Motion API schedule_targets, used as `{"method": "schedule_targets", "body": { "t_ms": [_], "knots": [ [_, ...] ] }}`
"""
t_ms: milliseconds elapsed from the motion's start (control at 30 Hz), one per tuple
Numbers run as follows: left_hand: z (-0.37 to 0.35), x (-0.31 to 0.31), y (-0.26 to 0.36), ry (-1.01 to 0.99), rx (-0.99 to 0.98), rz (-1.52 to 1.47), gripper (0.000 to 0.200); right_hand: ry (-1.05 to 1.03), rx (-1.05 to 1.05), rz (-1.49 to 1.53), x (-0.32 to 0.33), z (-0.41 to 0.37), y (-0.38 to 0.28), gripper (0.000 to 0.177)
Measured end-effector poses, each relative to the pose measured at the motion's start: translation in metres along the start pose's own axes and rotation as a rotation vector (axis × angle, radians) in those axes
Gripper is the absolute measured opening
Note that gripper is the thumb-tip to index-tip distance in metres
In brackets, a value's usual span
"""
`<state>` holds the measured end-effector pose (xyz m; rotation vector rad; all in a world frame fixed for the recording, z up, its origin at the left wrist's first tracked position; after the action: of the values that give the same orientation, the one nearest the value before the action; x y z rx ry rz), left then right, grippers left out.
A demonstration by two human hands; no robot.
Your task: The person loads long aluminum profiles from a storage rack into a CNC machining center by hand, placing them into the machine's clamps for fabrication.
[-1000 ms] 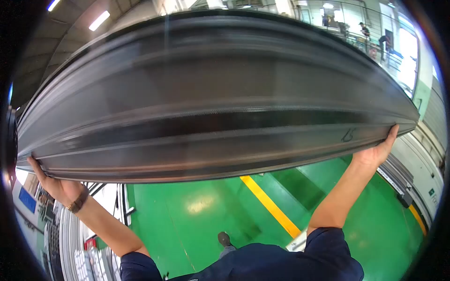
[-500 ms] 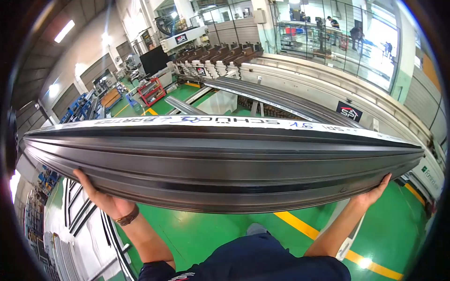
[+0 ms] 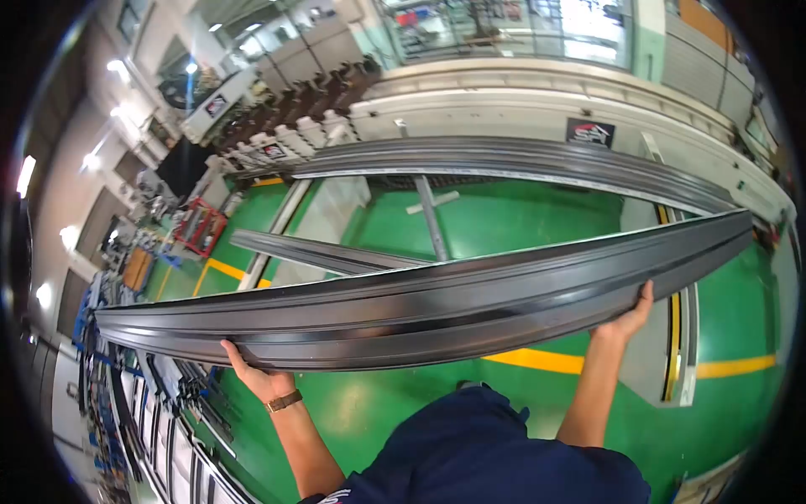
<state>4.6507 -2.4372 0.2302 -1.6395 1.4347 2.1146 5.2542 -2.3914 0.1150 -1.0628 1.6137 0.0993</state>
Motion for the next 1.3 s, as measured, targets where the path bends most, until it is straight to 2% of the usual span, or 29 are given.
{"method": "schedule_targets", "body": {
  "t_ms": [67, 100, 233, 333, 467, 600, 633, 700, 767, 867, 1000, 1067, 1167, 1200, 1300],
  "knots": [
    [0.060, 0.021, -0.023, 0.061, 0.083, 0.030, 0.055, -0.037, -0.012, 0.016, -0.003, -0.008, 0.052, 0.058],
    [0.059, 0.025, -0.019, 0.082, 0.113, 0.050, 0.055, -0.041, -0.048, 0.036, -0.001, -0.022, 0.047, 0.058],
    [0.180, 0.083, -0.049, 0.232, 0.288, 0.077, 0.059, 0.120, -0.009, -0.060, 0.008, -0.053, 0.142, 0.053],
    [0.253, 0.130, -0.060, 0.232, 0.370, 0.094, 0.058, 0.173, 0.022, -0.031, 0.013, -0.078, 0.193, 0.051],
    [0.362, 0.166, -0.073, 0.243, 0.529, 0.084, 0.055, 0.145, 0.065, -0.012, -0.006, -0.128, 0.273, 0.048],
    [0.438, 0.174, -0.085, 0.226, 0.602, 0.159, 0.056, 0.389, 0.169, -0.091, -0.015, -0.162, 0.321, 0.051],
    [0.455, 0.169, -0.093, 0.206, 0.613, 0.164, 0.056, 0.338, 0.176, -0.061, -0.022, -0.162, 0.333, 0.050],
    [0.490, 0.163, -0.112, 0.220, 0.653, 0.146, 0.058, 0.236, 0.182, -0.026, -0.036, -0.159, 0.359, 0.048],
    [0.538, 0.171, -0.138, 0.155, 0.687, 0.115, 0.064, 0.321, 0.202, -0.038, -0.047, -0.151, 0.386, 0.048],
    [0.583, 0.167, -0.176, 0.193, 0.726, 0.172, 0.068, 0.390, 0.219, -0.024, -0.063, -0.136, 0.427, 0.047],
    [0.656, 0.132, -0.243, 0.201, 0.750, 0.220, 0.068, 0.441, 0.248, -0.061, -0.100, -0.078, 0.490, 0.044],
    [0.694, 0.138, -0.274, 0.252, 0.727, 0.363, 0.068, 0.432, 0.228, -0.043, -0.089, -0.042, 0.517, 0.040],
    [0.738, 0.120, -0.329, 0.087, 0.734, 0.267, 0.070, 0.410, 0.141, -0.001, -0.109, -0.002, 0.563, 0.038],
    [0.747, 0.116, -0.341, 0.150, 0.721, 0.320, 0.068, 0.523, 0.119, -0.028, -0.116, 0.004, 0.577, 0.037],
    [0.770, 0.113, -0.383, 0.332, 0.808, 0.391, 0.064, 0.517, 0.066, -0.076, -0.112, 0.045, 0.618, 0.037]
  ]
}}
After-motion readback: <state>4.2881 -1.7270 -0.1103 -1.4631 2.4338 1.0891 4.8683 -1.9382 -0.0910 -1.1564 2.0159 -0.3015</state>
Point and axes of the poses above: each hand's wrist, its own z-axis towards the middle knuckle, its own x-axis out of the back of the hand, y = z × x, the point moved 5 cm from there along z, towards the middle knuckle, and after that the axes turned 2 degrees about x, right-handed, at the moved point
